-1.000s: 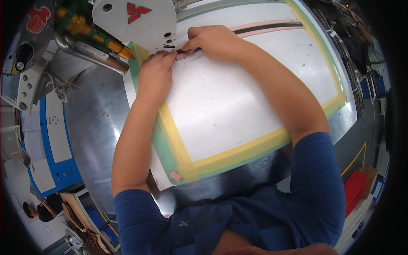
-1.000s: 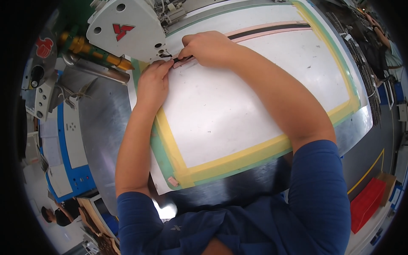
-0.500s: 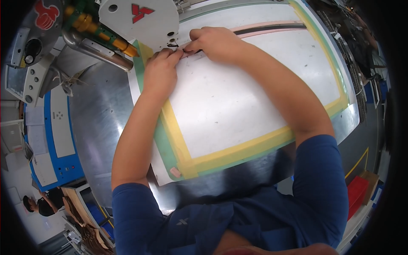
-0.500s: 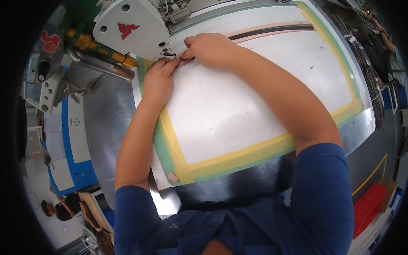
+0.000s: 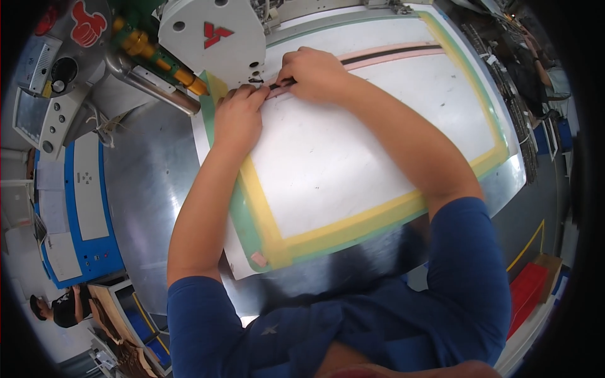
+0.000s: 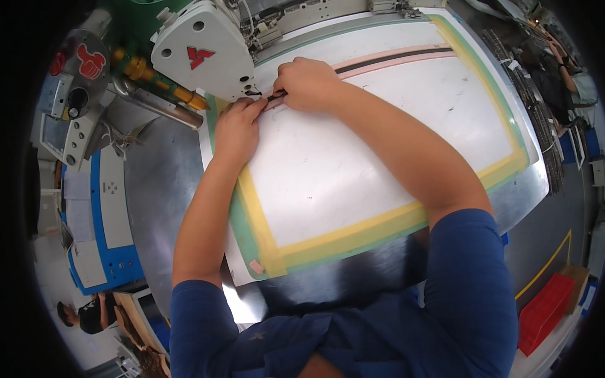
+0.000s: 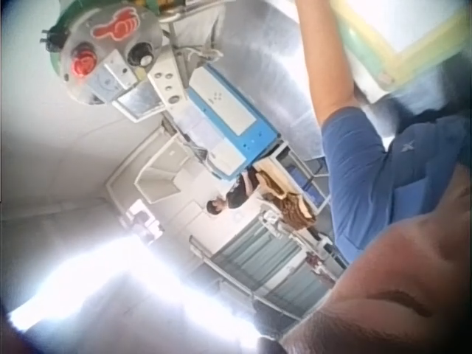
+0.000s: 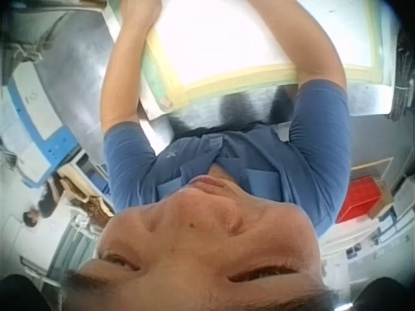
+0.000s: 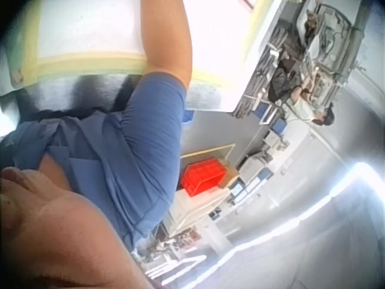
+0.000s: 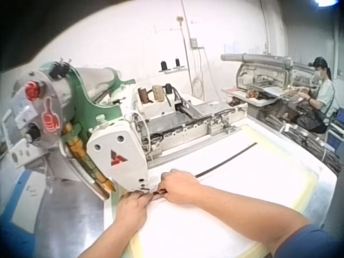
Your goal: The recorder is using an industrial sewing machine to stitch leather strips onto a base material.
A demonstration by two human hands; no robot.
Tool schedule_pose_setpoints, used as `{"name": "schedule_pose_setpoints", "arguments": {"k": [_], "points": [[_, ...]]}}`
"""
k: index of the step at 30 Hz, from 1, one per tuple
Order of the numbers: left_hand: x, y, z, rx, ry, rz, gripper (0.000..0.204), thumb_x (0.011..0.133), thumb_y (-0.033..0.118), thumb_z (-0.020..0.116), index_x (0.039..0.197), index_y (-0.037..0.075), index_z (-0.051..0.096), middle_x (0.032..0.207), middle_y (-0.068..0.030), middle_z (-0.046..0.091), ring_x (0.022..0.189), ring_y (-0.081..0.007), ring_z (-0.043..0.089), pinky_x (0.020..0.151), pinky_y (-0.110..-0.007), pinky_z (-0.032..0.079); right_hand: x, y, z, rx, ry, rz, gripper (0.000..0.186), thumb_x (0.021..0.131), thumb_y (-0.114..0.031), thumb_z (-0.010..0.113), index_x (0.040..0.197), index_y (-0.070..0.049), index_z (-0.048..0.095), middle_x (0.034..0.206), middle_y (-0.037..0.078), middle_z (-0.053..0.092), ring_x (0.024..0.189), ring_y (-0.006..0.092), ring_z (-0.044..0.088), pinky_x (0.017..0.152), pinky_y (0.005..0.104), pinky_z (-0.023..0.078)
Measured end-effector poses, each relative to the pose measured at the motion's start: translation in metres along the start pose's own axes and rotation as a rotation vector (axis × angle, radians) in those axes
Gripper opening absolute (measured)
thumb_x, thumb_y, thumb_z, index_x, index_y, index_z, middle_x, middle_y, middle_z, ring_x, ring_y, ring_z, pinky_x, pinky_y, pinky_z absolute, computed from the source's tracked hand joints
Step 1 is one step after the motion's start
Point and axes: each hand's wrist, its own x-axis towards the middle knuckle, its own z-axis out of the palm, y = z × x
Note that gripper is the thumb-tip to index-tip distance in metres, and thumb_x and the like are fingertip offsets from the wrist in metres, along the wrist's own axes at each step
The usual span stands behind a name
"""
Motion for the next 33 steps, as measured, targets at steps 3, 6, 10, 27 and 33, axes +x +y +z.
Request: {"name": "schedule_pose_setpoints", "arguments": {"k": [3,6,10,27,33], "points": [[0.0,0.005,-0.002,-0.001,0.009,0.024,0.041,0.092,0.007,0.055,0.123,0.022,0.076,0.118,-0.0044,0.072,0.113,-0.0301,0.066,0.099,-0.047,0.05,0.014,-0.002,-0.011,-0.015,-0.097,0.248,0.033,0.086,-0.037,0.08,0.107,-0.013,0.08,0.112,0.008,0.072,0.107,0.0316,0.07,0.093,0.0442,0.057],[-0.001,0.0,0.001,0.012,-0.024,0.008,0.042,0.092,0.008,0.054,0.125,0.023,0.076,0.12,-0.0046,0.071,0.115,-0.0294,0.065,0.099,-0.047,0.049,0.031,-0.005,-0.014,0.002,-0.205,0.268,0.046,0.083,-0.047,0.082,0.11,-0.01,0.079,0.114,0.012,0.072,0.11,0.0341,0.07,0.092,0.0458,0.058],[-0.003,-0.002,-0.003,0.014,-0.043,0.002,0.043,0.093,0.008,0.053,0.126,0.023,0.075,0.122,-0.0051,0.07,0.114,-0.0291,0.065,0.099,-0.046,0.05,0.032,-0.004,-0.013,-0.122,-0.154,0.254,0.055,0.081,-0.051,0.084,0.114,-0.009,0.077,0.118,0.015,0.071,0.112,0.0362,0.071,0.091,0.0482,0.059],[-0.004,0.003,-0.003,0.035,0.051,0.033,0.042,0.091,0.002,0.056,0.126,0.017,0.074,0.115,-0.0055,0.07,0.111,-0.0283,0.065,0.095,-0.045,0.051,-0.083,0.209,-0.131,-0.609,-0.246,0.658,0.079,0.079,-0.062,0.082,0.134,-0.008,0.064,0.133,0.013,0.065,0.125,0.0306,0.065,0.1,0.0468,0.056],[-0.002,0.002,-0.003,0.016,0.042,0.035,0.042,0.091,0.001,0.056,0.126,0.016,0.074,0.115,-0.0067,0.07,0.112,-0.0293,0.065,0.096,-0.044,0.051,-0.126,0.279,-0.164,-0.554,-0.22,0.872,0.076,0.076,-0.063,0.085,0.116,0.0,0.073,0.118,0.018,0.074,0.113,0.0334,0.071,0.096,0.0449,0.056]]}}
